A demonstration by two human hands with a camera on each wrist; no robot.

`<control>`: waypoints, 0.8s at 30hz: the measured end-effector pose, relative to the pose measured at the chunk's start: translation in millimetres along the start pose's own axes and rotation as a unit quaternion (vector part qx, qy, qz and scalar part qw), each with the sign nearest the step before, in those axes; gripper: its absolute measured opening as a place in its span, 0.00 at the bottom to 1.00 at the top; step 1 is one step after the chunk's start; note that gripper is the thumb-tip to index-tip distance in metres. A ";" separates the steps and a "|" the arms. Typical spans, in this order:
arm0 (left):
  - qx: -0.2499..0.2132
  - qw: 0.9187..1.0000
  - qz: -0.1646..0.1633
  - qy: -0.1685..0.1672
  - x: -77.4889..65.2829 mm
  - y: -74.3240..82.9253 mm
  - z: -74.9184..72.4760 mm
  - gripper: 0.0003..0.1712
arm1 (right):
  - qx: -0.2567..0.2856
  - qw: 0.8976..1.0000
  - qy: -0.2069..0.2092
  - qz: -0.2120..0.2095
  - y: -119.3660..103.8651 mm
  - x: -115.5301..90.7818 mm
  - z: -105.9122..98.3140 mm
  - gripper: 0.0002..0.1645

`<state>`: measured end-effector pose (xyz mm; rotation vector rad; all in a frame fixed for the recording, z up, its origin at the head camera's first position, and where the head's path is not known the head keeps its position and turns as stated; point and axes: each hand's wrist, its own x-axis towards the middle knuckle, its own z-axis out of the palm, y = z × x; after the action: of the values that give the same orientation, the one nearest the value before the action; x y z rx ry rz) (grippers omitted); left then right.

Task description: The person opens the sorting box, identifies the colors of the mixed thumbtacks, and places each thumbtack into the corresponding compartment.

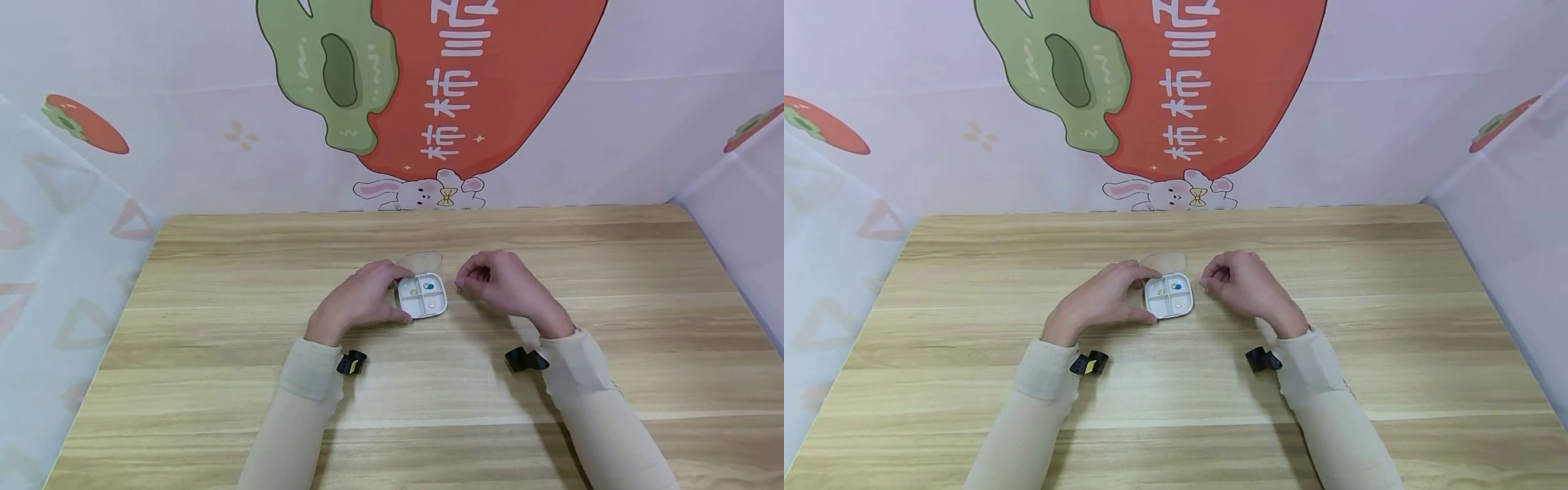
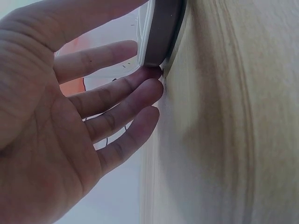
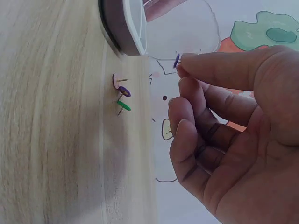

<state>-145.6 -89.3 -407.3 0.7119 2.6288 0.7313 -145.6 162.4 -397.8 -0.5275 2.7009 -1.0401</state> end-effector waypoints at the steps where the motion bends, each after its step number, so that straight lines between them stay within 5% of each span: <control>1: 0.000 1.000 0.000 0.001 -0.1 0.0 -0.1 0.40 | 0.007 1.000 0.000 0.001 -0.4 0.0 -0.3 0.02; 11: -0.003 1.000 0.000 0.003 -0.5 -0.2 0.3 0.39 | 0.108 0.994 -0.004 0.022 -3.0 -0.8 -4.1 0.05; 24: -0.005 1.000 -0.003 0.004 -1.5 0.3 -0.2 0.40 | 0.250 0.967 -0.040 0.023 -5.1 -3.8 -11.1 0.15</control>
<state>-144.3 -90.0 -406.8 0.7003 2.6318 0.7463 -144.3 167.1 -385.9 -0.3967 2.2421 -1.5760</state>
